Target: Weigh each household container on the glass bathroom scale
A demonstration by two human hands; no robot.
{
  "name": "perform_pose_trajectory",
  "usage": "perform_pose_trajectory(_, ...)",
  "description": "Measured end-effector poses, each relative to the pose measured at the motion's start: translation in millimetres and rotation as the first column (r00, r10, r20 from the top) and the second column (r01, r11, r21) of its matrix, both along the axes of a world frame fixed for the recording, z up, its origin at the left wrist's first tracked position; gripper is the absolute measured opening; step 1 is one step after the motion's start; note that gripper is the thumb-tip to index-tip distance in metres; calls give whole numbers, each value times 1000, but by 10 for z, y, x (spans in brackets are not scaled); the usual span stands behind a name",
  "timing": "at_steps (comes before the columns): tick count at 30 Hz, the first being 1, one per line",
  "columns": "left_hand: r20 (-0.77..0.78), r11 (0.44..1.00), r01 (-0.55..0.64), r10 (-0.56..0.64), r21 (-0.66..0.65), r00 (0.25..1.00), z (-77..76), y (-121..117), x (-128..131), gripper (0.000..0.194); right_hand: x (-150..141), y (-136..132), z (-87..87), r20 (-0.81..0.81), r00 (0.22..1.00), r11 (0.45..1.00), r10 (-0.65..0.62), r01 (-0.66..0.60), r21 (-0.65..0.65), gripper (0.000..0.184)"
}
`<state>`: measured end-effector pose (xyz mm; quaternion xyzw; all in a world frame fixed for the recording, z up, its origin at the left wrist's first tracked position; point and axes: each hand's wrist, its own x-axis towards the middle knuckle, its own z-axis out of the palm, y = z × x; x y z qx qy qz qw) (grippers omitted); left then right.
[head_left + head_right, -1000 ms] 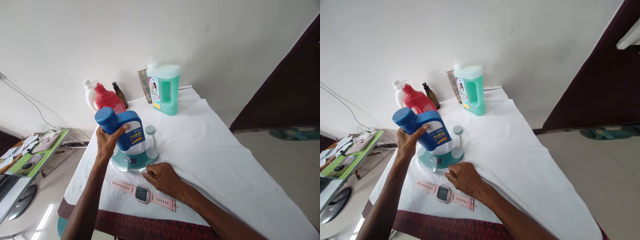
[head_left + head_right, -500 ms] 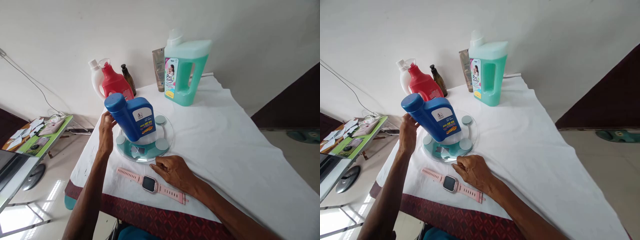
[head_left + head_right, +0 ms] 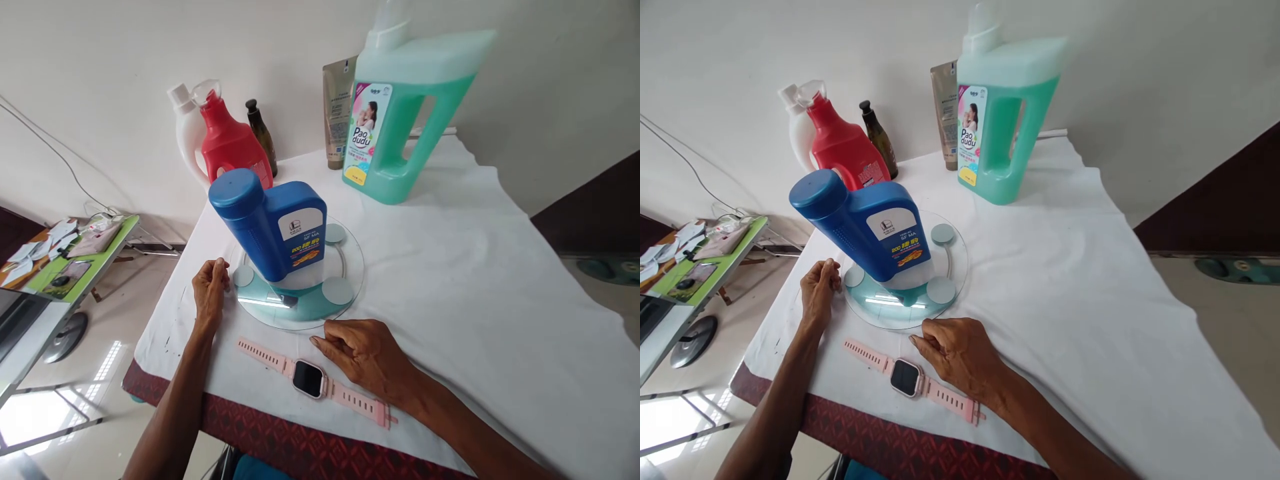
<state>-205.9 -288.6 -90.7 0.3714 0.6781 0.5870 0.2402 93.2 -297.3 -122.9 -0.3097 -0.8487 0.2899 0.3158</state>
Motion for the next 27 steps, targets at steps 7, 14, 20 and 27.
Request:
perform_pose_trajectory(7,-39,999,-36,37,7,999,7,-29,-65,36,-10,16,26,-31,1000,998,4,-2,60,41)
perform_pose_trajectory(14,-198,977,137,-104,163,975,127,-41,188,57,-14,31,15,-61,998,995,8,-2,98,41)
perform_pose_trajectory(20,-295,939,277,-210,206,932,619,188,705,77,-34,30,-23,-62,998,992,-3,11,122,43)
perform_pose_trajectory(27,3,966,116,-120,232,993,755,446,924,48,-29,21,-56,-63,998,987,1,9,161,42)
